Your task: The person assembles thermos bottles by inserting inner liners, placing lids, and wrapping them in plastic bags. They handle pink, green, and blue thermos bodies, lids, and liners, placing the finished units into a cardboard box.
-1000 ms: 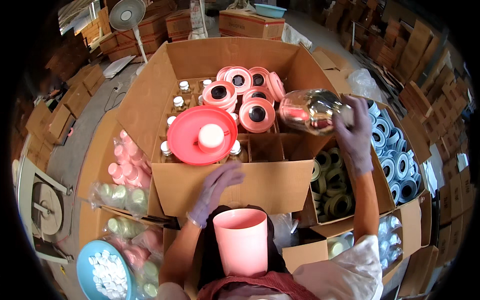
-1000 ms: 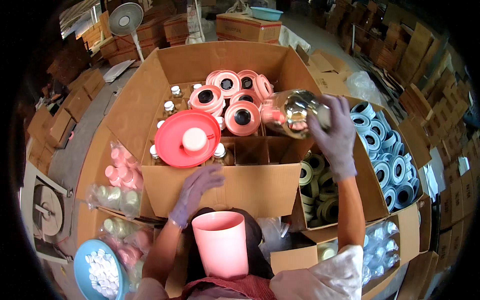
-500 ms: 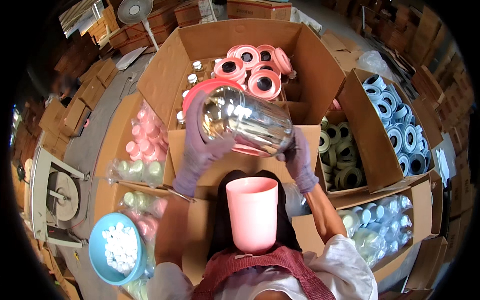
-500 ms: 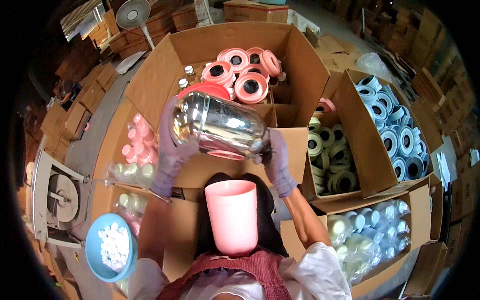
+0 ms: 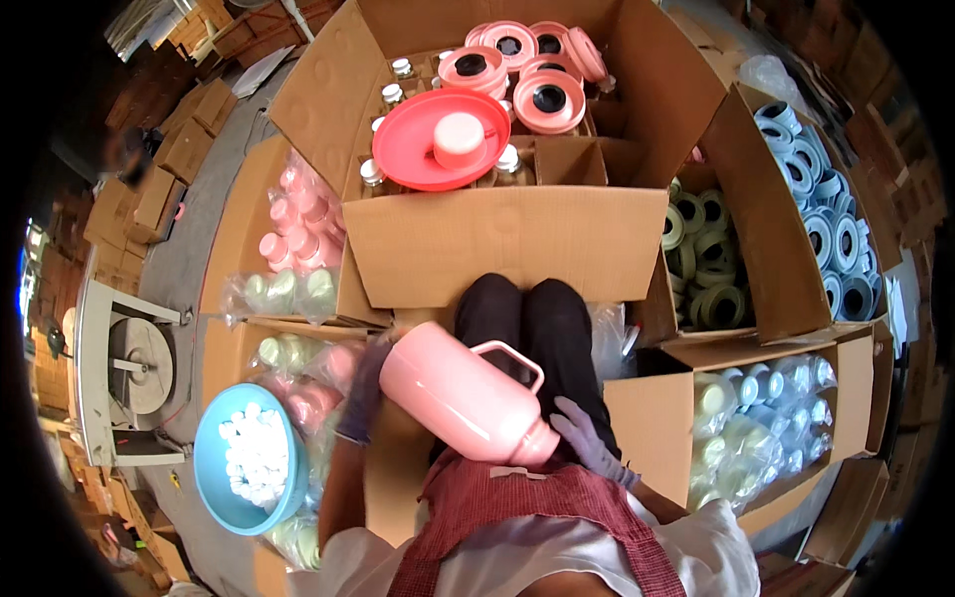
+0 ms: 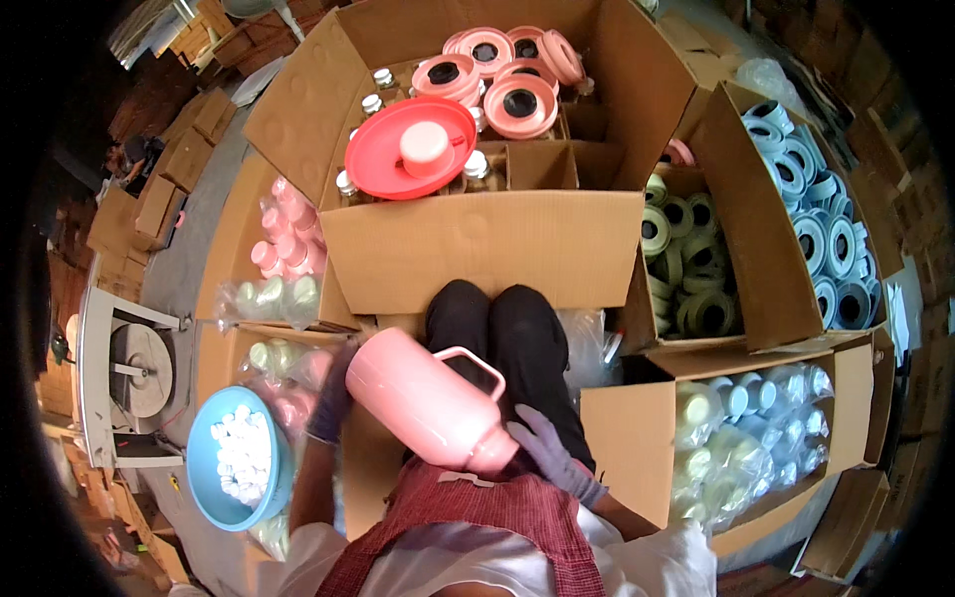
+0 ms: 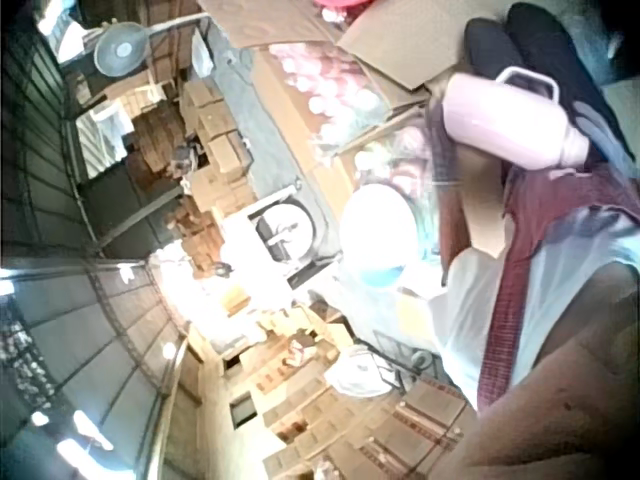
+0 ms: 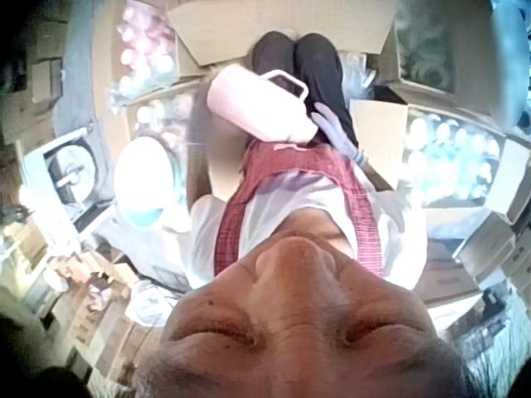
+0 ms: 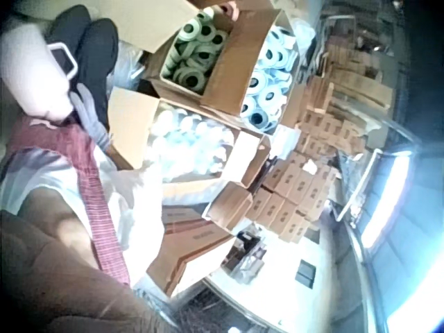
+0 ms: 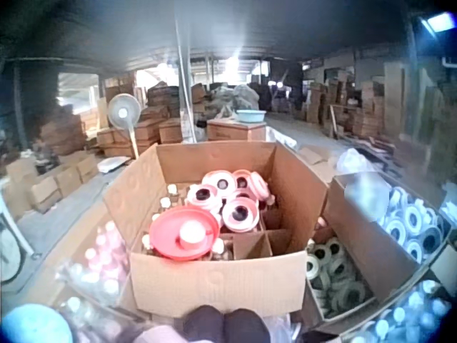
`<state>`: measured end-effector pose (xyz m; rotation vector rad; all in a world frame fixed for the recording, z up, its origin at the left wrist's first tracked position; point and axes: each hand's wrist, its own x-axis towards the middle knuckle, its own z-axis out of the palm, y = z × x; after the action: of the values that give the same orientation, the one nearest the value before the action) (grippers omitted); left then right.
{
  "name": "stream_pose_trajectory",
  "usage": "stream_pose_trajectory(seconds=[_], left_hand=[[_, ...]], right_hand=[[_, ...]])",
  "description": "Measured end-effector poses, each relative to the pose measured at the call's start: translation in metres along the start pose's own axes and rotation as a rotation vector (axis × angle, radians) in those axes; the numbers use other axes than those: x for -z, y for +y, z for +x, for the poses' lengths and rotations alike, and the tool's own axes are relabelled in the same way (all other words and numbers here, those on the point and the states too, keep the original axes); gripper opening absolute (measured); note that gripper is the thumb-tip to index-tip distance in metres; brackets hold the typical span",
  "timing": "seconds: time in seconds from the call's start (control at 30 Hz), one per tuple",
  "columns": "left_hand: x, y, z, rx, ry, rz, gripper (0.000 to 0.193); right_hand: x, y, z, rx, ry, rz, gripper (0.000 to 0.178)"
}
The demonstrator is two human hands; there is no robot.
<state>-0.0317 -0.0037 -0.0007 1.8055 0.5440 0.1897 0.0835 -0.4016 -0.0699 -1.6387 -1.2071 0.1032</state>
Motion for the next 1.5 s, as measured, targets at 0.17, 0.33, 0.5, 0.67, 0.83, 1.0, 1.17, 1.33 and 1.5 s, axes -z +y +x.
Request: stream_pose_trajectory(seconds=[0.17,0.33,0.5,0.67,0.83,1.0,1.17,1.33,1.5], left_hand=[[-0.045,-0.06,-0.071,-0.185,-0.116,0.336,0.067],[-0.058,-0.048,-0.035,-0.218,-0.204,0.173,0.073],[-0.1,-0.018,0.023,-0.168,-0.124,-0.16,0.067],[-0.121,-0.007,0.043,-0.163,-0.068,-0.312,0.062],[-0.13,-0.001,0.065,-0.16,-0.087,-0.376,0.057],[-0.141,0.001,0.077,-0.157,-0.139,-0.402,0.052],[-0.151,0.011,0.092,-0.148,-0.185,-0.411,0.047],[-0.149,0.022,0.101,-0.153,-0.186,-0.391,0.042],[-0.146,0.028,0.105,-0.153,-0.174,-0.364,0.037]], right_hand=[[0.018,-0.054,0.158,0.048,-0.166,0.484,0.088],[0.064,-0.096,0.252,0.222,-0.346,0.317,0.085],[0.084,-0.11,0.277,0.097,-0.217,0.149,0.068],[0.101,-0.102,0.286,-0.19,0.297,0.067,0.07],[0.103,-0.106,0.295,-0.129,0.31,0.057,0.064],[0.103,-0.076,0.294,-0.208,0.299,0.188,0.068],[0.11,-0.078,0.289,-0.032,0.2,0.002,0.07],[0.118,-0.074,0.265,-0.041,0.276,0.076,0.071],[0.157,-0.091,0.245,0.056,0.303,-0.22,0.06]])
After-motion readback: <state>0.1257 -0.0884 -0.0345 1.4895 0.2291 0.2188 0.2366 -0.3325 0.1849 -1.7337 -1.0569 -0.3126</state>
